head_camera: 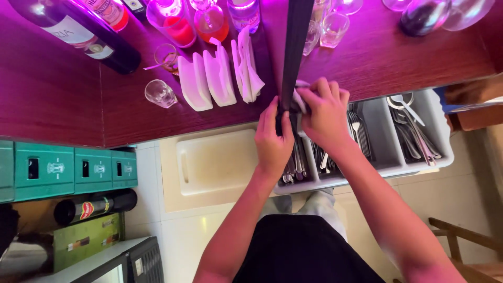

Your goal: Polishing glassware and organizing cutlery in a restaurant service area.

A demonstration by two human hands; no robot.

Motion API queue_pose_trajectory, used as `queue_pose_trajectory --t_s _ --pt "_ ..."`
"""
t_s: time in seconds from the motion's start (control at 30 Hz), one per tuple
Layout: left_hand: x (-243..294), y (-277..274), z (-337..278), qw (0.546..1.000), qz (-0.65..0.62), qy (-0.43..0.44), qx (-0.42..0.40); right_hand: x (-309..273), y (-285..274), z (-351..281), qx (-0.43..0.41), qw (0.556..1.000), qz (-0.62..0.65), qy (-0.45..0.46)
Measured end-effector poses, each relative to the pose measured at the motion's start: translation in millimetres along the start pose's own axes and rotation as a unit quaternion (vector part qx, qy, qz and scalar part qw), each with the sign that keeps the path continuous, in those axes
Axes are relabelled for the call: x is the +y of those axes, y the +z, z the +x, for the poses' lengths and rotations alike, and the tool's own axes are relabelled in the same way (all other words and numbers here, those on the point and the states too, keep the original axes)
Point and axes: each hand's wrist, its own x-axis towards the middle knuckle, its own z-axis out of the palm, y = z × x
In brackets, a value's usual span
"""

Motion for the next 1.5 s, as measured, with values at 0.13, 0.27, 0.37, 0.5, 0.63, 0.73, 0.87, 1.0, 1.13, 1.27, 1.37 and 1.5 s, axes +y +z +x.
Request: queue_pose_trajectory --t_s 0.13,0.27,0.37,0.5,0.63,0.73,0.87,1.0,1.13,1.27,1.37,1.5 --pt "1.3 -3.0 -1.3 1.0 -0.007 -0.002 -0.005 -5.7 19.6 18.1 0.019 0.999 -0.028 0.04" --pt "4.0 -2.6 1.6 1.0 -0.023 -0.012 -0.007 -10.8 8.4 -0.7 0.02 0.996 -0.087 0.011" --pt "5.1 -4.3 2.4 1.0 -0.02 -0.013 -0.004 -1.1 -7.9 -18.9 0.004 0.995 -0.098 -0.008" --pt "2.1 -3.5 1.4 1.0 -0.017 0.002 0.005 61.9 -20.4 -36.2 0.023 0.979 -0.188 0.072" --pt "2.9 -2.0 0.2 1.0 -0.011 0.006 0.01 81.5 -5.7 -39.1 0.032 0.962 -0.173 0.21" --pt "0.3 2.4 -1.6 1.0 -0.021 -0.004 0.016 48.0 24.1 -38.4 0.059 0.96 -0.238 0.132" --pt "2.6 5.6 -5.3 1.0 -0.018 0.022 0.0 10.1 27.1 -36.0 0.02 0.999 0.008 0.035" --pt "-4.5 4.0 -8.1 0.999 -0.013 0.042 -0.032 70.7 4.0 -50.9 0.028 0.999 -0.024 0.01" --pt "-2.7 7.8 -7.9 0.999 0.008 0.036 -0.018 139.9 -29.5 -52.3 0.075 0.989 -0.096 0.078" --pt "-9.5 7.1 -8.7 0.998 0.023 0.053 0.004 152.8 -23.2 -38.0 0.064 0.981 -0.137 0.121" --pt "-11.3 10.0 -7.4 0.998 0.028 0.055 0.019 103.1 -9.3 -16.9 0.019 0.979 -0.169 0.108" --pt "-4.5 20.3 -10.7 0.997 0.041 0.038 0.046 18.8 -1.8 -6.9 -0.019 0.997 -0.065 -0.02"
